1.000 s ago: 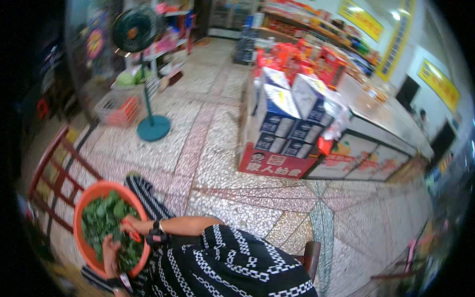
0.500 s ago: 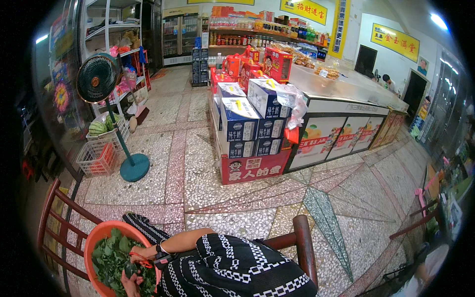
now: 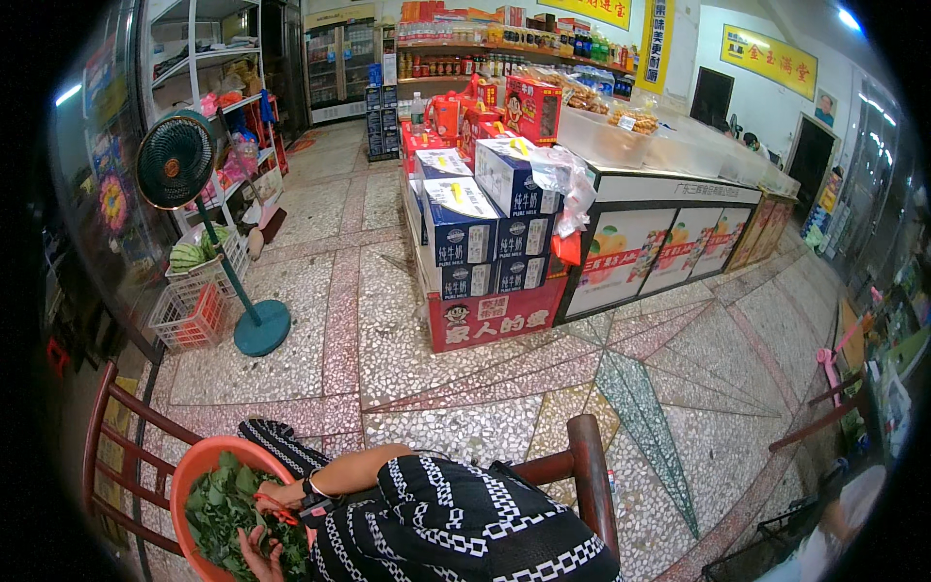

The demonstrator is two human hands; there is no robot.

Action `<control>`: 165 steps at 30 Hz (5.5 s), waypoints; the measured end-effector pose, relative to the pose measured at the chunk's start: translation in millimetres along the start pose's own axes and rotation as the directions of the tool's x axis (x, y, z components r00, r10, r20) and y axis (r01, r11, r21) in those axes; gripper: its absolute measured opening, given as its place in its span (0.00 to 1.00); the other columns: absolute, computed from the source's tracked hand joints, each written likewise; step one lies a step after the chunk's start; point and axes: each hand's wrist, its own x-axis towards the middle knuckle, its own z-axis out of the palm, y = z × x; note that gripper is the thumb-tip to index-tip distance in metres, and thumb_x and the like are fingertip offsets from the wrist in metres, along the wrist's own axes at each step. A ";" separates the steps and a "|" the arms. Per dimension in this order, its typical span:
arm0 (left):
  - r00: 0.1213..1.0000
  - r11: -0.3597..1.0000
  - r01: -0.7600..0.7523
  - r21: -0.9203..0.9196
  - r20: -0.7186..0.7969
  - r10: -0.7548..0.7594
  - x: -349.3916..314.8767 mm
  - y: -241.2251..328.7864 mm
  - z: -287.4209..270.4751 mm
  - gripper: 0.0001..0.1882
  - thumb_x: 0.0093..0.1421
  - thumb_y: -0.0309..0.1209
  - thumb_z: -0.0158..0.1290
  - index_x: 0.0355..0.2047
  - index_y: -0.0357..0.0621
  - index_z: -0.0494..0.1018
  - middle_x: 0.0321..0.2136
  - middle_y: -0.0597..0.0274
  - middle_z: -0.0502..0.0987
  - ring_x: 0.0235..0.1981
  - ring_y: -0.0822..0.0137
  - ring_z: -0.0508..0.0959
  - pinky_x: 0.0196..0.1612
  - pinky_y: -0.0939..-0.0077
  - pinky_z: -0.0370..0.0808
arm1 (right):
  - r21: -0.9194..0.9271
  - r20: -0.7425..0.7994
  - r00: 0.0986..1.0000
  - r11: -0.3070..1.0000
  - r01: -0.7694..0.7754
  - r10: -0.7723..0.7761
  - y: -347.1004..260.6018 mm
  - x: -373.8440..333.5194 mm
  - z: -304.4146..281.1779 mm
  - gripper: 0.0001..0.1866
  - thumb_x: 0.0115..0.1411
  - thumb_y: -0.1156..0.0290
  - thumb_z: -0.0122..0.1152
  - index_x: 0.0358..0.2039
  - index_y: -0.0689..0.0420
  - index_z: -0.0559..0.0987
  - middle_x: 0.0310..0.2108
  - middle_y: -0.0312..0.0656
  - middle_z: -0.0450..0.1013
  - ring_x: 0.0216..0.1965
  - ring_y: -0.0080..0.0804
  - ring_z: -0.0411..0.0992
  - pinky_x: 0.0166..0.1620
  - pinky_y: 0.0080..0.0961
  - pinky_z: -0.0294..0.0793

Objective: The person picks individual leaves from a pile of leafy greens in a basin, using shears to cut stems from some leaves and placing the picked leaves into a separate container.

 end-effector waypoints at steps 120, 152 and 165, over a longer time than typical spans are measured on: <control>0.857 0.890 -0.443 -0.107 -0.342 0.386 -0.5 -57.3 -20.6 0.11 0.60 0.29 0.52 0.41 0.36 0.73 0.30 0.66 0.78 0.27 0.77 0.75 0.30 0.85 0.70 | -0.595 0.274 0.959 0.772 0.224 -0.067 -66.3 -35.9 21.3 0.33 0.55 0.42 0.56 0.21 0.66 0.75 0.18 0.58 0.70 0.24 0.57 0.72 0.31 0.44 0.70; 0.915 0.925 -0.345 -0.160 -0.277 0.293 -4.2 -55.5 -21.7 0.10 0.60 0.29 0.53 0.41 0.41 0.70 0.31 0.63 0.78 0.26 0.76 0.75 0.28 0.87 0.71 | -0.695 0.347 0.936 0.654 0.299 -0.059 -68.4 -36.0 22.6 0.34 0.56 0.41 0.53 0.19 0.67 0.75 0.16 0.59 0.68 0.23 0.57 0.72 0.28 0.42 0.70; 0.889 0.894 -0.395 -0.212 -0.332 0.314 -1.8 -57.1 -22.2 0.11 0.59 0.30 0.54 0.40 0.38 0.71 0.31 0.63 0.78 0.22 0.78 0.73 0.24 0.89 0.66 | -0.707 0.396 0.912 0.598 0.378 -0.109 -65.9 -45.8 24.2 0.34 0.58 0.38 0.47 0.28 0.65 0.73 0.27 0.58 0.71 0.31 0.54 0.71 0.33 0.43 0.69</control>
